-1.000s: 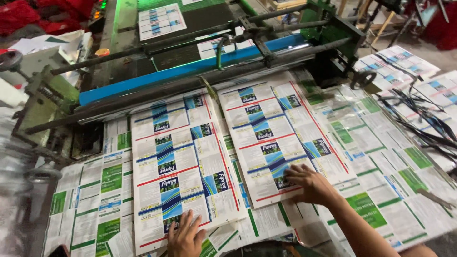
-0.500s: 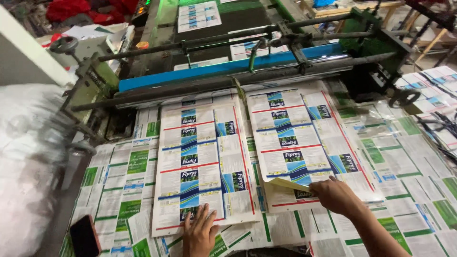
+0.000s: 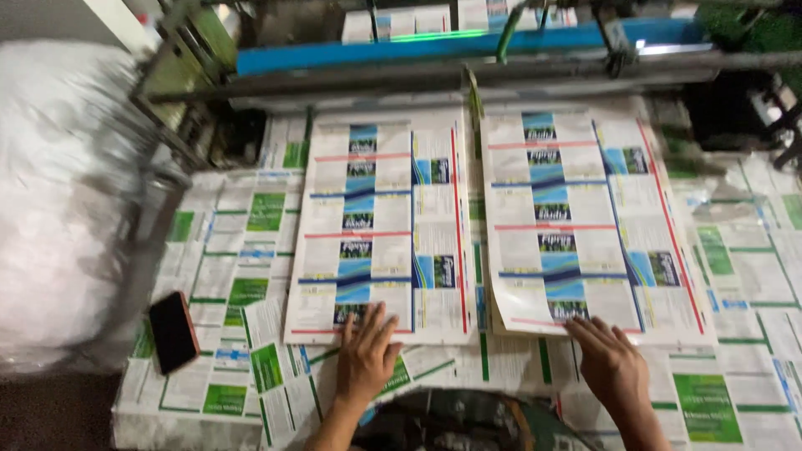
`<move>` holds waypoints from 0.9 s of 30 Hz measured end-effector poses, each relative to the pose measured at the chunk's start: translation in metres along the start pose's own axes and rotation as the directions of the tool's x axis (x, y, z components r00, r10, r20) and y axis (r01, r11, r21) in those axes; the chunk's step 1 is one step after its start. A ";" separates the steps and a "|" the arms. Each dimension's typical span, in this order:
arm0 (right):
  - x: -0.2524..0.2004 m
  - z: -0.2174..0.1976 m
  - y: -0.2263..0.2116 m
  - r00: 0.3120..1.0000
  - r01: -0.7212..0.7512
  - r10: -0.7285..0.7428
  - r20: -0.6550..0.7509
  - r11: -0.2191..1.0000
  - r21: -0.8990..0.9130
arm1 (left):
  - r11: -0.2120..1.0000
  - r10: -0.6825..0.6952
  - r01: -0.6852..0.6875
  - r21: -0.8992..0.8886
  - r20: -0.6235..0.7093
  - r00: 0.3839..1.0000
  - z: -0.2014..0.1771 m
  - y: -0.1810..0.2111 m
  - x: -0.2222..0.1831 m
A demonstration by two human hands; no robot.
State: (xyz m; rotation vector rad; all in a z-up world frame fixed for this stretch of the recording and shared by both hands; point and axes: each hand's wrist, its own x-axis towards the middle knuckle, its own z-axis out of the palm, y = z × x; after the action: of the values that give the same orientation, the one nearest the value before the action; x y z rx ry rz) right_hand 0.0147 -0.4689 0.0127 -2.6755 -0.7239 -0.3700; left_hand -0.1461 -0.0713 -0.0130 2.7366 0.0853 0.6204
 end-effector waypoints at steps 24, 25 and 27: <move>0.084 0.052 0.023 0.998 0.057 -0.056 -0.029 0.998 0.028 | 0.999 0.012 -0.013 -0.042 -0.011 1.000 -0.014 0.005 0.003; 0.093 0.060 0.026 0.998 0.042 -0.042 -0.055 0.999 0.010 | 0.998 0.043 -0.044 -0.052 -0.025 0.999 -0.008 0.001 0.000; 0.095 0.072 0.036 0.998 0.067 -0.067 0.003 0.997 -0.041 | 0.999 0.029 -0.030 -0.021 -0.071 0.997 0.005 -0.008 -0.005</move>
State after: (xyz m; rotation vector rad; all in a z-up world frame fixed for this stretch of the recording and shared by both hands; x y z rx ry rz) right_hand 0.1248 -0.4284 -0.0303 -2.6949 -0.8165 -0.4045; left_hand -0.1480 -0.0655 -0.0218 2.6996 0.0549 0.7226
